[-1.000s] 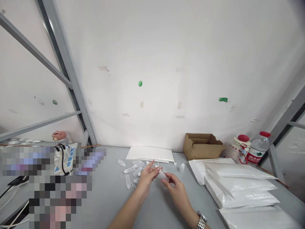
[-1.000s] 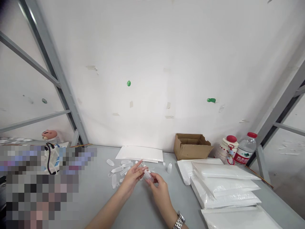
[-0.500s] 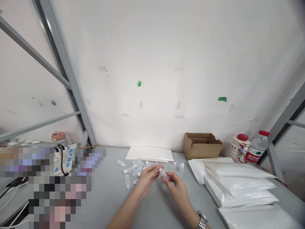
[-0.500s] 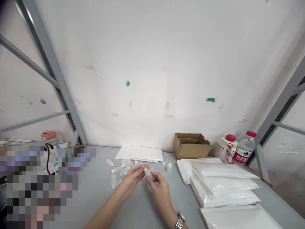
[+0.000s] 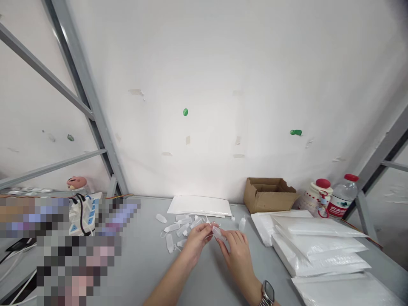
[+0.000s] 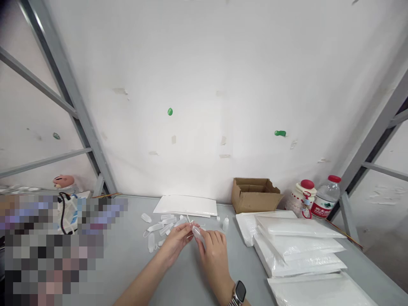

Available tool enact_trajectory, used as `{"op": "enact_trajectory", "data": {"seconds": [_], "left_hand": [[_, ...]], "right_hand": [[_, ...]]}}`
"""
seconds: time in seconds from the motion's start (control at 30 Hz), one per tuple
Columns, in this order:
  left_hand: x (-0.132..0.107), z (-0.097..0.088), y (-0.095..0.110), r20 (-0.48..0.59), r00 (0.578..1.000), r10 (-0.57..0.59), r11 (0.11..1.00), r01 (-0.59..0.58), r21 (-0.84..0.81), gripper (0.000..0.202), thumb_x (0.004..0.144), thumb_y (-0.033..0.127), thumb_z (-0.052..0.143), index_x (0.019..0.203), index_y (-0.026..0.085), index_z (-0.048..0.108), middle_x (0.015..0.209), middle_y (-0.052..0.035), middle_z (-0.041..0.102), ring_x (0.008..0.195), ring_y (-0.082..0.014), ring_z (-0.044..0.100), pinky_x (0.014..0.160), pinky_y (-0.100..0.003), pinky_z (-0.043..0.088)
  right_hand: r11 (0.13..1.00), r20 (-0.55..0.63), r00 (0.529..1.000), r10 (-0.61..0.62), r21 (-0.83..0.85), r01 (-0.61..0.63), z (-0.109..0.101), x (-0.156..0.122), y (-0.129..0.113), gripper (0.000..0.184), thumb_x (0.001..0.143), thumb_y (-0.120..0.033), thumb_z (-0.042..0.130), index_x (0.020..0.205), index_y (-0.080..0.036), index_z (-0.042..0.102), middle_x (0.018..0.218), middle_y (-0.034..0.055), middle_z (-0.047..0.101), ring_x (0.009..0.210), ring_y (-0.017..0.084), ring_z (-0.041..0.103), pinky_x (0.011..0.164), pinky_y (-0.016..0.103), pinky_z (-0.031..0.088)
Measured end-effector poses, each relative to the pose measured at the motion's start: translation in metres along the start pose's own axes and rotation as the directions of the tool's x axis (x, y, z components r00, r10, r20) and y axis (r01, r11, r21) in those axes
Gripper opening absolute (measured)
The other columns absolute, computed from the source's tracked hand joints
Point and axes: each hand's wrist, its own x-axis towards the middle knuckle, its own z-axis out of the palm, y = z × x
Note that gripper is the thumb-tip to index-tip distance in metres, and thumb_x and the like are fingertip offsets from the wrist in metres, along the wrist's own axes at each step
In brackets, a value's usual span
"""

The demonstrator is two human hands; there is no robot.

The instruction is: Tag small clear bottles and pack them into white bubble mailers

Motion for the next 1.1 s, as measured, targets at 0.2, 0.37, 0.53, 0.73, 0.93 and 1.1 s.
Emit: {"op": "enact_trajectory", "data": {"seconds": [0.2, 0.37, 0.53, 0.73, 0.93, 1.1], "left_hand": [[-0.003, 0.004, 0.004, 0.008, 1.0, 0.026, 0.999, -0.026, -0.037, 0.028, 0.058, 0.036, 0.075, 0.074, 0.014, 0.068, 0.087, -0.0086, 0.068, 0.084, -0.0188, 0.058, 0.081, -0.03, 0.039], [-0.004, 0.006, 0.0, 0.033, 0.999, 0.008, 0.998, -0.006, -0.059, 0.029, 0.055, 0.035, 0.077, 0.073, 0.014, 0.068, 0.089, -0.0093, 0.068, 0.077, -0.0176, 0.059, 0.071, -0.028, 0.041], [-0.005, 0.008, 0.006, 0.091, 0.996, -0.005, 1.0, 0.007, -0.022, 0.042, 0.067, 0.046, 0.066, 0.093, 0.014, 0.067, 0.102, -0.0127, 0.065, 0.095, -0.0229, 0.058, 0.073, -0.028, 0.043], [0.006, -0.014, 0.02, -0.125, 0.99, 0.071, 0.943, -0.026, 0.331, 0.047, 0.077, 0.054, 0.045, 0.094, 0.014, 0.063, 0.105, -0.0123, 0.064, 0.091, -0.0216, 0.06, 0.08, -0.033, 0.044], [0.01, -0.03, 0.013, -0.078, 0.919, 0.386, 0.279, -0.036, 0.96, 0.03, 0.07, 0.044, 0.056, 0.085, 0.019, 0.063, 0.082, -0.0053, 0.061, 0.08, -0.0209, 0.056, 0.073, -0.031, 0.04], [0.004, -0.016, 0.0, 0.006, 0.946, 0.325, 0.048, -0.022, 0.999, 0.029, 0.073, 0.044, 0.056, 0.085, 0.019, 0.064, 0.079, -0.0051, 0.063, 0.085, -0.0234, 0.055, 0.076, -0.032, 0.037]], "right_hand": [[0.84, 0.21, 0.907, 0.366, 0.345, -0.419, 0.0, 0.001, -0.005, 0.025, 0.08, -0.042, 0.055, 0.087, -0.02, 0.064, 0.078, 0.0047, 0.066, 0.072, 0.02, 0.058, 0.072, 0.035, 0.043], [0.395, 0.491, 0.73, 0.476, 0.622, -0.676, 0.001, 0.011, -0.007, 0.041, 0.062, -0.055, 0.067, 0.074, -0.017, 0.066, 0.068, 0.0046, 0.067, 0.061, 0.019, 0.056, 0.06, 0.031, 0.045], [0.205, 0.604, 0.675, 0.424, 0.661, -0.721, -0.002, 0.018, -0.008, 0.04, 0.059, -0.053, 0.07, 0.074, -0.016, 0.068, 0.068, 0.0042, 0.068, 0.057, 0.016, 0.054, 0.063, 0.03, 0.043], [0.207, 0.601, 0.659, 0.453, 0.647, -0.733, -0.006, 0.017, -0.006, 0.04, 0.065, -0.054, 0.065, 0.079, -0.017, 0.068, 0.076, 0.0058, 0.069, 0.063, 0.017, 0.056, 0.071, 0.031, 0.042], [0.226, 0.506, 0.663, 0.551, 0.674, -0.703, -0.008, 0.02, 0.008, 0.042, 0.063, -0.055, 0.066, 0.081, -0.018, 0.068, 0.078, 0.0065, 0.069, 0.063, 0.018, 0.056, 0.071, 0.032, 0.043], [0.185, 0.483, 0.661, 0.574, 0.709, -0.68, -0.008, 0.02, 0.013, 0.039, 0.062, -0.053, 0.068, 0.079, -0.018, 0.068, 0.073, 0.0055, 0.069, 0.059, 0.017, 0.054, 0.069, 0.034, 0.045]]}}
